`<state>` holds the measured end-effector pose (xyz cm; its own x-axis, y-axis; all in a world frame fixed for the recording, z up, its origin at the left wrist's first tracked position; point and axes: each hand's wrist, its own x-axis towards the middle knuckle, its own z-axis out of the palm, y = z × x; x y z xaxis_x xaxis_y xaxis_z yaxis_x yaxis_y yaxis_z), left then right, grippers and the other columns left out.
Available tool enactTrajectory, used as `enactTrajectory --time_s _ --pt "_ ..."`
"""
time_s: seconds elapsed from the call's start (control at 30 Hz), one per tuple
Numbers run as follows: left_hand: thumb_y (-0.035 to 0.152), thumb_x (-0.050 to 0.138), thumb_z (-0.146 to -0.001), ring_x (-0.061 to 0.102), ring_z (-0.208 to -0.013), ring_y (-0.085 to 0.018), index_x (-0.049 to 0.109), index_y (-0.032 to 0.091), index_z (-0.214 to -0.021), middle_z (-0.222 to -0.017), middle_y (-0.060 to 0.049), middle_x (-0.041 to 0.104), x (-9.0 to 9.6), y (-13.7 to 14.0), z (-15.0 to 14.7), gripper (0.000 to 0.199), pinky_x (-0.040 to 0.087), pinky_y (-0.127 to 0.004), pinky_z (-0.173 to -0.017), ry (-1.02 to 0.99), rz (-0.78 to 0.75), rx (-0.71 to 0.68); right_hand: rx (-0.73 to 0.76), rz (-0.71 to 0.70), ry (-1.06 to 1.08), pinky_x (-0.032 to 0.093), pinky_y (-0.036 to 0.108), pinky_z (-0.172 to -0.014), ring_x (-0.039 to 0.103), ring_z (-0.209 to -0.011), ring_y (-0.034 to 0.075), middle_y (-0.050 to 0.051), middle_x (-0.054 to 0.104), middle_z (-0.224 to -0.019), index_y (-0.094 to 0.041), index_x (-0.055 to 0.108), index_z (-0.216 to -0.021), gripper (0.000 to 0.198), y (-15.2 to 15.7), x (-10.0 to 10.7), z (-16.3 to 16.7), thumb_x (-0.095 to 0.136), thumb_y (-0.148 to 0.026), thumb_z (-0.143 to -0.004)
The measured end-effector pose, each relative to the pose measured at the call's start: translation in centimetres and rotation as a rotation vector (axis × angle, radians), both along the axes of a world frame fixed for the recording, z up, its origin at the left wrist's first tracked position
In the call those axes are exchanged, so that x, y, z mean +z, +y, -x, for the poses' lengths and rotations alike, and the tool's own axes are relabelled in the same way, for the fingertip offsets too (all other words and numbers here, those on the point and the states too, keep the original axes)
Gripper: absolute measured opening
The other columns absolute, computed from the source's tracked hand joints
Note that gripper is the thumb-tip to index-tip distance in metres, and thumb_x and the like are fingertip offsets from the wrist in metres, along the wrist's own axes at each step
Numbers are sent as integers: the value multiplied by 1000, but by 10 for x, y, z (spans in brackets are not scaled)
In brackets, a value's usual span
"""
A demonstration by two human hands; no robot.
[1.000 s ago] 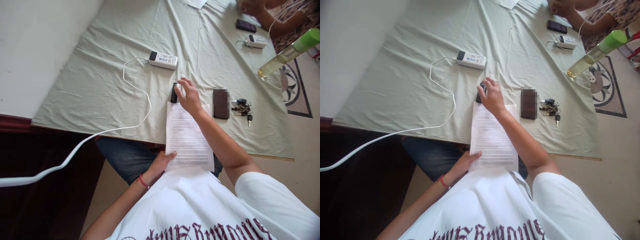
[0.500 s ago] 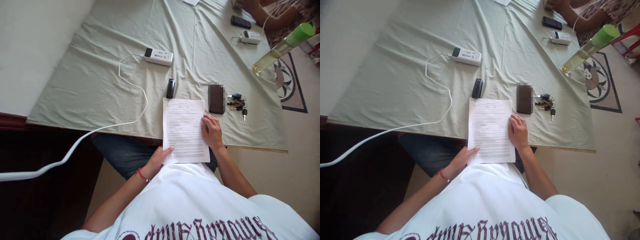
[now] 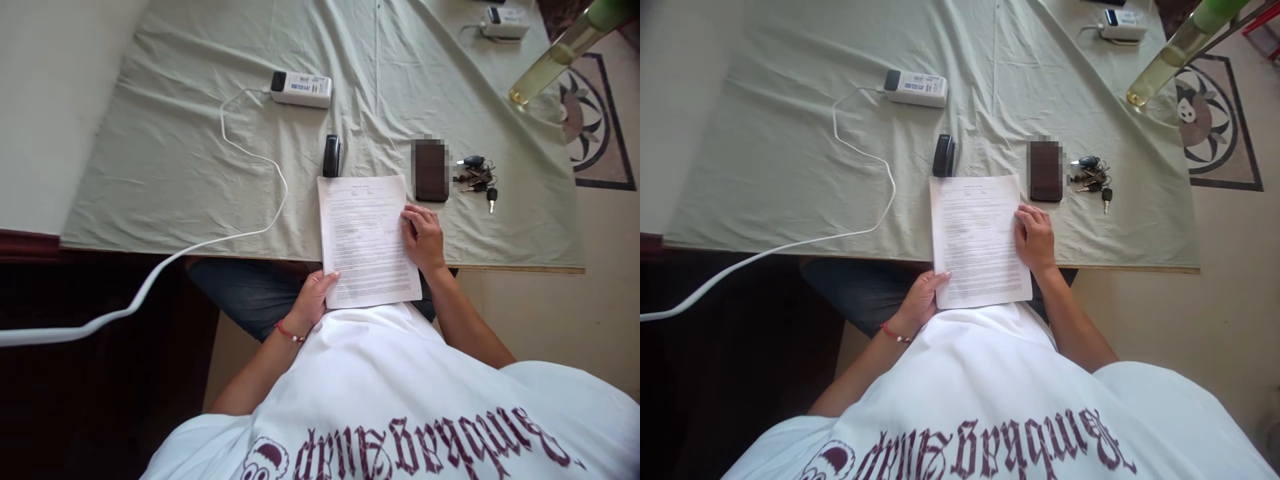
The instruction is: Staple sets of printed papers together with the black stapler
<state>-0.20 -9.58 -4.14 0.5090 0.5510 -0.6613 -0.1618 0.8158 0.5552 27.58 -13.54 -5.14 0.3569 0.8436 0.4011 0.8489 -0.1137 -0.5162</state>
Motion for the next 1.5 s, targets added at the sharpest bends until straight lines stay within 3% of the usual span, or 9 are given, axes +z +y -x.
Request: enactTrajectory --time_s 0.33,0.43,0.53,0.67,0.83,1.07,1.27,1.5 --pt "30 97 -59 76 -102 -34 79 11 -103 -106 -15 80 -7 -4 4 51 57 -52 -103 -8 17 -33 -123 -58 33 48 50 -104 62 -116 29 9 72 -122 -25 68 -108 22 -4 1 -1 57 -19 -90" --pt "30 98 -58 76 -101 -34 79 12 -103 -106 -14 80 -7 -4 6 52 57 -52 -103 -9 8 -29 -150 -38 24 47 49 -102 62 -110 29 10 72 -115 -25 66 -111 22 -4 1 -1 58 -26 -91" --pt "31 98 -58 76 -101 -34 79 11 -104 -107 -14 80 -8 -4 9 54 57 -52 -103 -7 -13 -36 -229 -16 40 47 48 -95 60 -94 28 8 70 -95 -23 63 -117 29 -3 1 -1 59 -38 -93" --pt "33 98 -58 75 -103 -35 78 11 -104 -108 -15 80 -9 -5 9 55 58 -52 -102 14 -48 -46 -263 78 40 44 44 -90 53 -85 27 4 63 -76 -23 63 -94 26 -2 2 1 63 -49 -91" --pt "41 95 -63 75 -104 -33 78 12 -101 -102 -14 81 -6 -2 9 51 58 -49 -101 17 -45 -30 -217 186 -15 40 40 -81 47 -80 25 3 58 -71 -25 50 -74 25 -1 2 3 61 -42 -89" --pt "57 83 -74 75 -95 -30 77 14 -93 -89 -9 80 -11 17 19 47 61 -37 -82 34 -268 -4 -194 173 -13 40 41 -82 47 -81 24 3 51 -72 -26 40 -73 28 -1 -7 -3 54 -40 -93" --pt "44 83 -72 62 -60 -15 73 16 -78 -70 -2 71 -9 19 25 29 48 -25 -55 79 -302 -43 -166 83 20 46 43 -84 51 -80 24 2 52 -71 -25 48 -75 29 -2 -12 -7 55 -44 -96" --pt "29 83 -62 48 -52 -9 70 17 -70 -61 2 60 -7 21 24 20 34 -21 -47 140 -296 0 -170 41 23 50 46 -86 58 -86 26 4 59 -76 -24 63 -95 30 -3 -20 -11 52 -51 -100"
